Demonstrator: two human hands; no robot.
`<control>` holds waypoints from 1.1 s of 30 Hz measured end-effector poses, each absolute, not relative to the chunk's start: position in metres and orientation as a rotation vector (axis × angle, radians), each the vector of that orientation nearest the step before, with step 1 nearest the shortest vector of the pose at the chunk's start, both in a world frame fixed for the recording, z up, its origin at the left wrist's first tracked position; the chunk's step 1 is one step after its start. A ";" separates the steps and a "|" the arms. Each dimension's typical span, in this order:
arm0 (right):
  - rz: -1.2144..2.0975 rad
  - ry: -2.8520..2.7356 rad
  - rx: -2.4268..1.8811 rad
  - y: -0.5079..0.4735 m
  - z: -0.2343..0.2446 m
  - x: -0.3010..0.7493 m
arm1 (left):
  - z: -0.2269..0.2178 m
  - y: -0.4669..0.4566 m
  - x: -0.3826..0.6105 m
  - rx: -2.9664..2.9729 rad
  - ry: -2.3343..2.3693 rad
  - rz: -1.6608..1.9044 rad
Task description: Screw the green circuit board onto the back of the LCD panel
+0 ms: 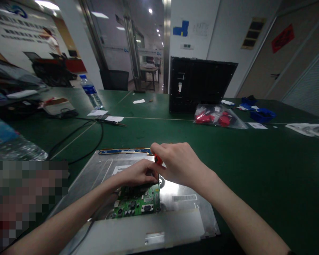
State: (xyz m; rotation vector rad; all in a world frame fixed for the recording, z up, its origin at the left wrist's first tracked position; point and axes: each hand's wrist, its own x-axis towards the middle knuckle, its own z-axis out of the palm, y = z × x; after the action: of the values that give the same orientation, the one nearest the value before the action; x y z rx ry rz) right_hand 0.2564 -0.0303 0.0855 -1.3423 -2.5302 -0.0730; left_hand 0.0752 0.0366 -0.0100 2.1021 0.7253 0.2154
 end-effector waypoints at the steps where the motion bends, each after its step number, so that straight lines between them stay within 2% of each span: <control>1: -0.106 -2.534 -1.349 -0.030 0.086 0.257 | -0.010 0.037 0.075 2.107 0.716 0.220; 8: 0.116 -2.562 -1.221 -0.034 0.092 0.260 | -0.008 0.036 0.076 2.099 0.725 0.234; 16: -0.147 -2.551 -1.329 -0.032 0.088 0.258 | -0.007 0.035 0.077 2.130 0.745 0.231; 22: 0.040 -2.555 -1.205 -0.033 0.090 0.259 | -0.007 0.035 0.076 2.102 0.739 0.217; 29: -0.120 -2.550 -1.292 -0.028 0.085 0.260 | -0.008 0.036 0.076 2.126 0.726 0.224; 33: 0.057 -2.568 -1.200 -0.032 0.091 0.262 | -0.008 0.036 0.076 2.098 0.723 0.230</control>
State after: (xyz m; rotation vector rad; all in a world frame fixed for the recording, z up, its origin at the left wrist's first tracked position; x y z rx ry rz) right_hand 0.2616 -0.0321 0.0912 -1.2004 -2.5676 0.0568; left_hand 0.0764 0.0355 -0.0077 2.0979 0.7230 0.2304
